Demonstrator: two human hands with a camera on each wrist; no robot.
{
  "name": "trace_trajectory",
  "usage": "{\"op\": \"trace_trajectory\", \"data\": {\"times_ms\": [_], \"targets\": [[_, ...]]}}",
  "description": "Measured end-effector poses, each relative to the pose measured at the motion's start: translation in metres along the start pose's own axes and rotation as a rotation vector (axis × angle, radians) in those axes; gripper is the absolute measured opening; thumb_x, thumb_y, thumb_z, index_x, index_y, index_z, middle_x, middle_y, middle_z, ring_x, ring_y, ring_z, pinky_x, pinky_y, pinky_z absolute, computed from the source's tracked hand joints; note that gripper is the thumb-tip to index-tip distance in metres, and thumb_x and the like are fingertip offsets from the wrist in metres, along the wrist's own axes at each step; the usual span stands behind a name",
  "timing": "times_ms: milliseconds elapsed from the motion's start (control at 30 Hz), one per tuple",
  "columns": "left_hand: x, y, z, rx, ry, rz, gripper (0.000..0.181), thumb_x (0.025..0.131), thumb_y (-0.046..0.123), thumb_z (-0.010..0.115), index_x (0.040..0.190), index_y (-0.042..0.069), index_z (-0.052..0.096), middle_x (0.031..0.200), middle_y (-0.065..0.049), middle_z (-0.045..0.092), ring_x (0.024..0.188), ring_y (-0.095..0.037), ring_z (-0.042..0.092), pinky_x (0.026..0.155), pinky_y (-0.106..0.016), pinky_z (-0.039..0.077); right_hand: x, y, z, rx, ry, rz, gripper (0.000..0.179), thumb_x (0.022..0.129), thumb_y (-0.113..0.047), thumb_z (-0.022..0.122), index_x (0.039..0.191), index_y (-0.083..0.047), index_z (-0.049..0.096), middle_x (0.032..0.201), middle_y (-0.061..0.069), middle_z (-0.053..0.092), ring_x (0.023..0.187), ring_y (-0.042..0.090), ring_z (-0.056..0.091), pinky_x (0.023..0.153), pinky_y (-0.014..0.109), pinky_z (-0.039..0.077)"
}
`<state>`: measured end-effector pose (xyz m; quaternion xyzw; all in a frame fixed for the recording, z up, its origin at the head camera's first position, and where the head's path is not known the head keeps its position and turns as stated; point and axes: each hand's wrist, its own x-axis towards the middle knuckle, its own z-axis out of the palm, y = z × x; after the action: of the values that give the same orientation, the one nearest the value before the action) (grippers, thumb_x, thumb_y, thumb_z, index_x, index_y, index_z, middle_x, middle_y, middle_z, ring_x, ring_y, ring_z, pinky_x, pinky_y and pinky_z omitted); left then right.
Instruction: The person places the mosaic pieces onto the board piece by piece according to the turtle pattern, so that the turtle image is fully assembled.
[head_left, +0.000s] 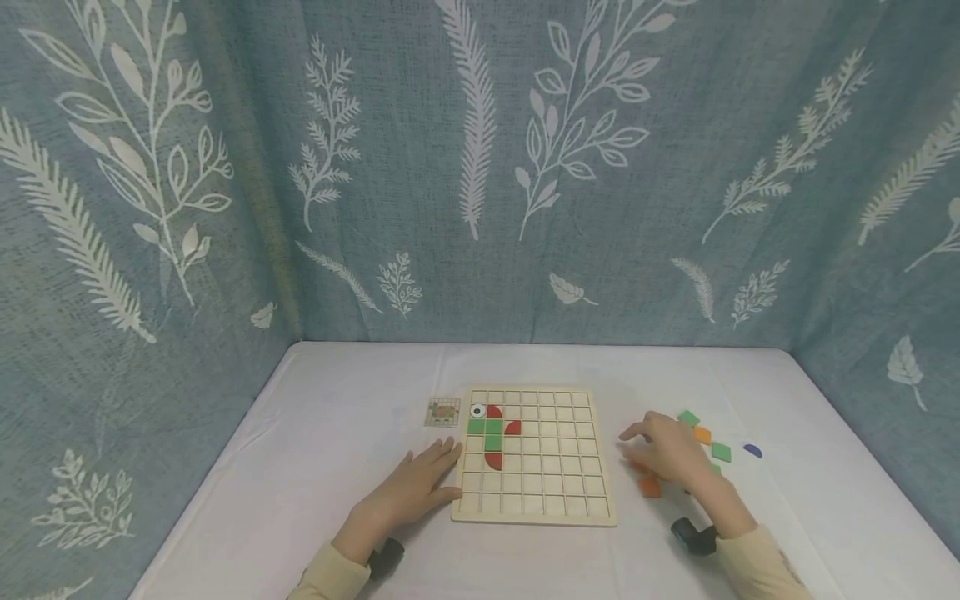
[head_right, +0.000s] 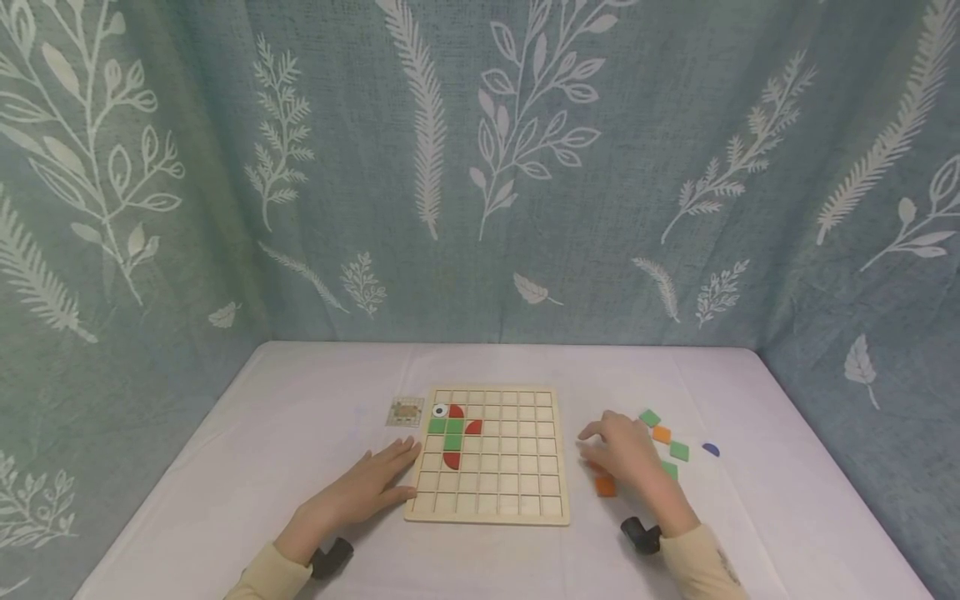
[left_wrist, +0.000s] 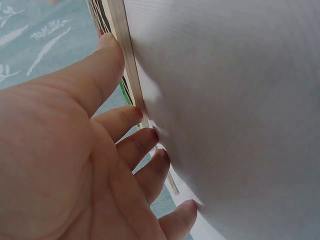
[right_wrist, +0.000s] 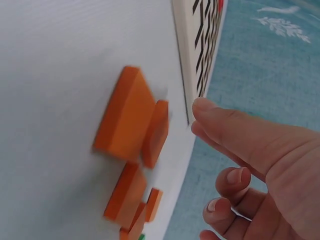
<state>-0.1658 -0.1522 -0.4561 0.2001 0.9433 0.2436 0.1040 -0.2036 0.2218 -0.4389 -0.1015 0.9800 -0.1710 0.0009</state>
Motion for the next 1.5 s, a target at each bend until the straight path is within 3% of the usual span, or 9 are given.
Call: {"op": "trace_trajectory", "data": {"times_ms": [133,400,967,1167,1367,1500], "targets": [[0.001,0.0,0.0,-0.003,-0.001,-0.003,0.068,0.088,0.042,0.056,0.141,0.004,0.037,0.148,-0.016,0.032,0.139,-0.034,0.024,0.111,-0.06,0.016,-0.006,0.007,0.0,-0.014,0.043,-0.053,0.02,0.077,-0.024,0.075,0.092,-0.013,0.073,0.083,0.0,0.06,0.072,0.013,0.054,0.063,0.03,0.047],[0.001,-0.001,0.001,0.002,-0.004,-0.018,0.068,0.087,0.044,0.055,0.141,0.006,0.037,0.149,-0.014,0.032,0.139,-0.032,0.024,0.111,-0.059,0.016,-0.018,0.019,-0.001,0.045,0.051,-0.085,0.022,0.078,-0.028,0.074,0.091,-0.01,0.072,0.07,-0.002,0.047,0.061,0.01,0.036,0.049,0.02,0.031],[0.002,-0.003,0.002,-0.003,-0.002,-0.016,0.069,0.087,0.044,0.055,0.142,0.006,0.037,0.149,-0.013,0.031,0.14,-0.031,0.023,0.112,-0.059,0.015,-0.021,0.022,0.002,-0.004,0.037,-0.041,0.017,0.076,-0.023,0.075,0.088,-0.012,0.07,0.073,-0.003,0.052,0.064,0.011,0.041,0.057,0.025,0.035],[0.001,-0.002,0.0,-0.011,-0.004,-0.019,0.067,0.088,0.042,0.056,0.142,0.006,0.037,0.149,-0.013,0.031,0.14,-0.031,0.023,0.112,-0.058,0.015,-0.021,0.021,0.004,-0.049,0.078,-0.073,0.014,0.078,-0.022,0.074,0.089,-0.013,0.071,0.078,-0.005,0.058,0.067,0.009,0.048,0.066,0.031,0.036],[0.002,-0.001,0.0,-0.009,-0.009,-0.019,0.068,0.088,0.042,0.055,0.142,0.006,0.037,0.149,-0.014,0.031,0.14,-0.032,0.023,0.112,-0.059,0.015,-0.019,0.017,0.003,-0.086,0.128,-0.14,0.014,0.078,-0.023,0.075,0.087,-0.013,0.07,0.084,0.0,0.064,0.073,0.015,0.059,0.066,0.035,0.047],[0.002,-0.002,0.0,-0.002,-0.009,-0.017,0.067,0.089,0.042,0.055,0.142,0.005,0.036,0.149,-0.014,0.031,0.139,-0.032,0.023,0.112,-0.059,0.014,-0.015,0.011,0.004,-0.112,0.148,-0.162,0.013,0.077,-0.018,0.075,0.087,-0.012,0.07,0.08,-0.003,0.061,0.069,0.012,0.054,0.065,0.033,0.043]]}}
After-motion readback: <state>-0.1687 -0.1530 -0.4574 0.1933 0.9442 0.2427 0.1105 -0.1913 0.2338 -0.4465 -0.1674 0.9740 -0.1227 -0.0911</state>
